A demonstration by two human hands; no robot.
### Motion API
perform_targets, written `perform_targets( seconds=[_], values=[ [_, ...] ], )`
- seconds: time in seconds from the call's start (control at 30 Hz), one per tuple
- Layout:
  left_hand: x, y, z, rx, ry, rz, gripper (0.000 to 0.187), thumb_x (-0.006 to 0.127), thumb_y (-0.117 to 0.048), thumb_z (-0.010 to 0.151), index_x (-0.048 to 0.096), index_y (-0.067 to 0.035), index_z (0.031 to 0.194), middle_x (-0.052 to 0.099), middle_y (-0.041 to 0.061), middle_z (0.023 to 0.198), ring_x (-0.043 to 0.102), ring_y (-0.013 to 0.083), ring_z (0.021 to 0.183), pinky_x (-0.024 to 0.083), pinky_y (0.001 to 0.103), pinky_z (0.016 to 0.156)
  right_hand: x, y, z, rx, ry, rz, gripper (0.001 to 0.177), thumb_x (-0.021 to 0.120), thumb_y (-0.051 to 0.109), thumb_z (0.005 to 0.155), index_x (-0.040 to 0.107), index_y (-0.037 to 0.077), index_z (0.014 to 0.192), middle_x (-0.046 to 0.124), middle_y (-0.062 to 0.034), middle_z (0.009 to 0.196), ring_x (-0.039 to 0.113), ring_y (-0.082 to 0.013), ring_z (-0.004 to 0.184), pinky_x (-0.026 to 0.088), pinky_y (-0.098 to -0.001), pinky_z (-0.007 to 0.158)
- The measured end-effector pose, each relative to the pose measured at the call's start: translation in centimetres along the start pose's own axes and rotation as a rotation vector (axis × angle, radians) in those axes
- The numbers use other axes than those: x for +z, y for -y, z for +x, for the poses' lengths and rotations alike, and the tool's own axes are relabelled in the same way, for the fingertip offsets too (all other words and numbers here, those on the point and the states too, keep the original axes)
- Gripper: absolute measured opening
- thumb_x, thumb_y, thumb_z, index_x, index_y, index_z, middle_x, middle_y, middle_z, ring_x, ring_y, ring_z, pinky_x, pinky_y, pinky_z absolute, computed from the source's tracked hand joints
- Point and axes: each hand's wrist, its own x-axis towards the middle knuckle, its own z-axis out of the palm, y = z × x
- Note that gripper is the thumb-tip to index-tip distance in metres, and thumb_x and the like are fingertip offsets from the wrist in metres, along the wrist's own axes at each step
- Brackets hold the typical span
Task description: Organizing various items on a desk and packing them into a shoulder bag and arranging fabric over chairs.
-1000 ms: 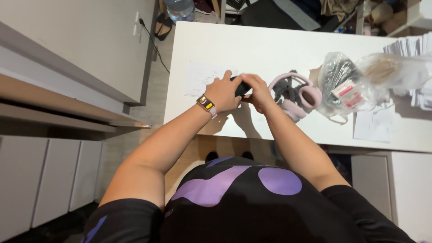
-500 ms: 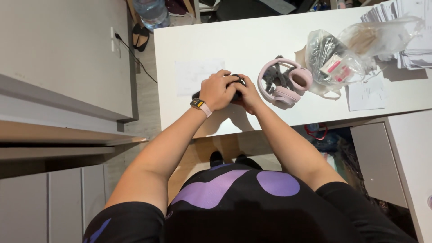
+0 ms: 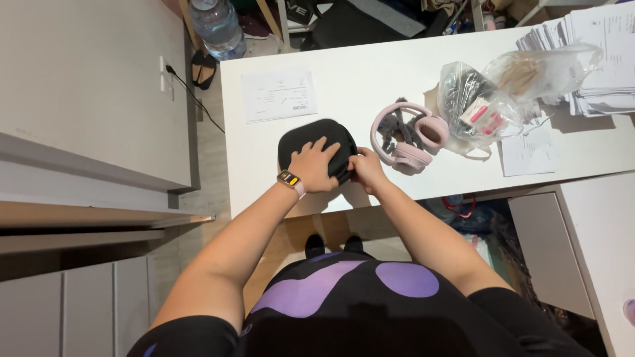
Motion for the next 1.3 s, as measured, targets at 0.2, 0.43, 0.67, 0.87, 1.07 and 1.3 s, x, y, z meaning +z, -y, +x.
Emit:
perform_targets(
  seconds=[0.2, 0.43, 0.67, 0.87, 1.07, 1.3],
  values=[
    [-6.3, -4.7, -2.9, -0.106, 0.376, 0.202, 0.118, 0.080, -0.025, 0.066, 0.014, -0.042, 0.162, 0.011, 0.026, 0.166, 0.047, 0.0548, 0.130, 0.048, 0.061, 0.099, -0.5, 6.3, -2.5, -0.316, -0.095, -0.523, 0.060, 0.062, 0.005, 0.074, 0.059, -0.006, 0.133, 0.071, -0.0170, 0.075, 0.065, -0.0222, 0.054, 0.052, -0.0363, 0.050],
    [-5.6, 2.6, -2.1, -0.274, -0.326, -0.183, 0.069, 0.063, -0.008, 0.082, 0.052, -0.025, 0.148, 0.056, 0.027, 0.139, 0.068, 0.0460, 0.106, 0.055, 0.048, 0.092, -3.2, 13.8, 0.7, -0.525, 0.048, -0.994, 0.054, 0.065, 0.004, 0.073, 0.069, 0.002, 0.126, 0.075, -0.0249, 0.094, 0.073, -0.0322, 0.085, 0.057, -0.0379, 0.080],
    [-1.3, 7.7, -4.8, -0.635, -0.502, -0.385, 0.046, 0.056, -0.003, 0.083, 0.069, -0.011, 0.126, 0.073, 0.024, 0.106, 0.070, 0.0416, 0.102, 0.055, 0.045, 0.091, -3.5, 17.4, 6.8, -0.640, 0.166, -1.171, 0.046, 0.063, 0.002, 0.074, 0.079, 0.015, 0.116, 0.075, -0.0210, 0.105, 0.073, -0.0356, 0.095, 0.057, -0.0400, 0.088],
    [3.6, 3.5, -3.5, -0.738, -0.669, -0.174, 0.062, 0.063, -0.011, 0.083, 0.053, -0.007, 0.144, 0.048, 0.025, 0.144, 0.046, 0.0470, 0.128, 0.041, 0.059, 0.101, 0.6, 18.4, 10.1, -0.607, 0.195, -1.367, 0.040, 0.064, 0.003, 0.078, 0.081, 0.017, 0.111, 0.075, -0.0208, 0.106, 0.072, -0.0360, 0.098, 0.057, -0.0404, 0.090],
    [5.6, -8.4, 0.2, -0.343, -0.349, -0.124, 0.083, 0.081, -0.045, 0.065, 0.057, -0.028, 0.142, 0.035, 0.024, 0.156, 0.024, 0.0544, 0.144, 0.020, 0.083, 0.102, 2.2, 18.3, 10.8, -0.802, 0.204, -1.422, 0.048, 0.062, 0.000, 0.075, 0.079, 0.020, 0.115, 0.074, -0.0176, 0.106, 0.070, -0.0375, 0.097, 0.056, -0.0436, 0.086],
    [17.9, -2.9, 3.2, -0.259, -0.516, 0.076, 0.040, 0.073, -0.012, 0.074, 0.070, -0.016, 0.114, 0.055, 0.020, 0.140, 0.040, 0.0465, 0.143, 0.040, 0.058, 0.113, 0.8, 16.6, 14.2, -1.121, 0.076, -1.522, 0.039, 0.064, 0.003, 0.079, 0.079, 0.018, 0.111, 0.074, -0.0131, 0.100, 0.067, -0.0363, 0.095, 0.053, -0.0477, 0.080]
  ],
)
